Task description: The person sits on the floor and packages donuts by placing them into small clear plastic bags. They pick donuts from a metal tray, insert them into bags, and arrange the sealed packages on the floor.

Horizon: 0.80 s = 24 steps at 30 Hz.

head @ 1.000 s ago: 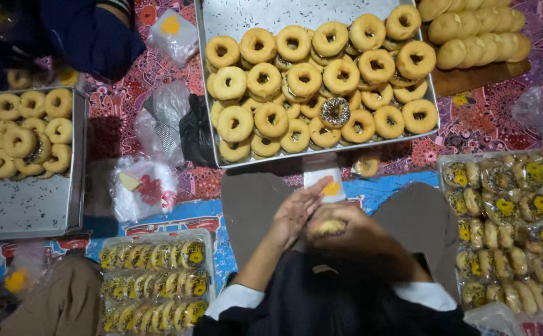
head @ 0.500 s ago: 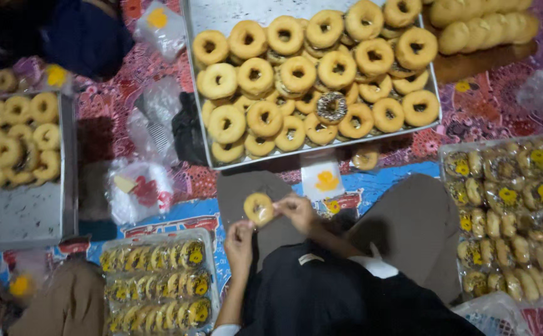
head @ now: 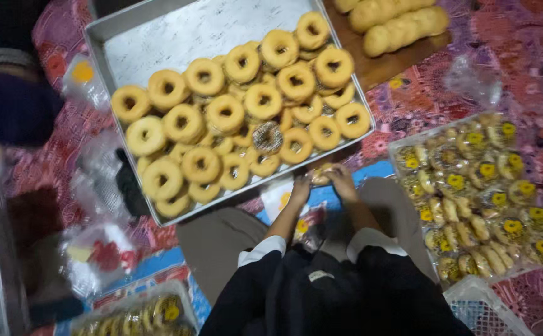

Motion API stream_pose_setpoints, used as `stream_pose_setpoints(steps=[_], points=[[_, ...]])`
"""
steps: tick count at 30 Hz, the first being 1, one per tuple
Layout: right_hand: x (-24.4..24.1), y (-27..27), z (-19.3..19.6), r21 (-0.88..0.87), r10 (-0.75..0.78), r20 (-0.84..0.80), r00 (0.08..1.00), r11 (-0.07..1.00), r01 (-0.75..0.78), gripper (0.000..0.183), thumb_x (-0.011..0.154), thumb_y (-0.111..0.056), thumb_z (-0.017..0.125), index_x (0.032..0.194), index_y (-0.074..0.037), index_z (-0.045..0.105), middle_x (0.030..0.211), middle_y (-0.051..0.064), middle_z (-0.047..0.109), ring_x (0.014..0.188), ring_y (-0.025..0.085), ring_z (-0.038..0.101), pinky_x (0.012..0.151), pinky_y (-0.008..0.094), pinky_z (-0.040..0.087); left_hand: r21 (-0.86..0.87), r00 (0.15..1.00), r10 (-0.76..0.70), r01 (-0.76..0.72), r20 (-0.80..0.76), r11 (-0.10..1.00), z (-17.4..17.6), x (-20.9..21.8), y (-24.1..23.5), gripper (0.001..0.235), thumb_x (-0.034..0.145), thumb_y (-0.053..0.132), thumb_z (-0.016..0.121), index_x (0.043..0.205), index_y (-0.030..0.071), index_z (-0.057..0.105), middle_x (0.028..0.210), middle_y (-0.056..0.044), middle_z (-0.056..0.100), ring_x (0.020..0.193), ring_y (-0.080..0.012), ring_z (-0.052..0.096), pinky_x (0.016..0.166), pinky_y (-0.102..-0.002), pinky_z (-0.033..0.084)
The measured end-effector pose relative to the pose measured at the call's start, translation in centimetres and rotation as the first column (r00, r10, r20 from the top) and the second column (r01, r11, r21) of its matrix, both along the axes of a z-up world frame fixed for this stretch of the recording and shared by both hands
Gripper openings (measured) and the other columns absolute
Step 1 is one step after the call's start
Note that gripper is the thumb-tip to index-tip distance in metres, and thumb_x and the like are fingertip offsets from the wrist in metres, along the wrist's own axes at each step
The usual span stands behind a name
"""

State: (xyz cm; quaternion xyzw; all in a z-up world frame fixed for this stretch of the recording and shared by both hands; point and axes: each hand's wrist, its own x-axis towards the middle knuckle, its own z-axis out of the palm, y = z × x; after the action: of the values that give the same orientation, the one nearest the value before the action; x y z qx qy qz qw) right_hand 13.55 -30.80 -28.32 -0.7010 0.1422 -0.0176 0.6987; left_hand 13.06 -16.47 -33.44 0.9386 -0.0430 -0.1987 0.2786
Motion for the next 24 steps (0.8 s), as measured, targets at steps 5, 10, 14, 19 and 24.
stream_pose_setpoints(steps=[5,10,14,19,24], points=[[-0.9,-0.1,0.2,0.219,0.169,-0.134,0.976,0.966,-0.138,0.038,0.089,-0.011,0.073,0.123,-0.005,0.056,0.109,0.009,0.07,0.1,0.02,0.067,0.088,0.034,0.056,-0.408,0.988,0.083,-0.13,-0.132,0.904,0.6,-0.2,0.1,0.058,0.091,0.028,0.073,0.138,-0.002,0.055,0.128,-0.02,0.063,0.116,-0.0294,0.064,0.099,-0.041,0.053],[-6.6,-2.5,7.6,0.42,0.419,0.036,0.907,0.817,-0.394,0.063,0.086,-0.016,0.078,0.137,-0.005,0.043,0.127,0.011,0.056,0.116,0.022,0.057,0.099,0.037,0.048,-0.545,0.538,-0.157,-0.839,-0.828,-0.003,6.1,-5.2,7.0,0.07,0.086,0.035,0.071,0.143,0.005,0.043,0.136,-0.019,0.059,0.123,-0.033,0.064,0.107,-0.049,0.054],[-8.4,-5.1,13.4,0.519,0.45,0.288,0.845,0.668,-0.533,0.083,0.083,-0.021,0.082,0.147,-0.005,0.032,0.142,0.012,0.046,0.129,0.024,0.048,0.109,0.038,0.042,-0.356,0.318,-0.552,-0.934,-0.771,-0.041,12.7,-11.2,6.1,0.09,0.084,0.058,0.066,0.152,0.006,0.041,0.145,-0.019,0.057,0.13,-0.0381,0.06,0.107,-0.056,0.051],[-14.8,-6.3,15.7,0.791,0.217,0.122,0.968,0.568,-0.227,0.085,0.092,-0.026,0.079,0.153,0.002,0.028,0.146,0.018,0.044,0.135,0.03,0.048,0.115,0.044,0.041,-0.36,0.08,-0.851,-0.923,-0.519,0.133,18.0,-15.1,0.0,0.098,0.091,0.08,0.046,0.156,0.007,0.037,0.15,-0.018,0.053,0.131,-0.0424,0.057,0.106,-0.055,0.049],[-23.3,-8.5,11.8,0.889,-0.015,0.458,0.889,-0.005,-0.458,0.068,0.11,-0.035,0.052,0.168,-0.007,0.03,0.149,0.028,0.053,0.129,0.039,0.06,0.097,0.044,0.057,-0.392,-0.095,-0.84,-0.852,-0.534,0.346,17.5,-16.0,-1.3,0.103,0.091,0.081,0.038,0.156,0.002,0.034,0.15,-0.018,0.052,0.139,-0.0334,0.055,0.115,-0.052,0.045]])
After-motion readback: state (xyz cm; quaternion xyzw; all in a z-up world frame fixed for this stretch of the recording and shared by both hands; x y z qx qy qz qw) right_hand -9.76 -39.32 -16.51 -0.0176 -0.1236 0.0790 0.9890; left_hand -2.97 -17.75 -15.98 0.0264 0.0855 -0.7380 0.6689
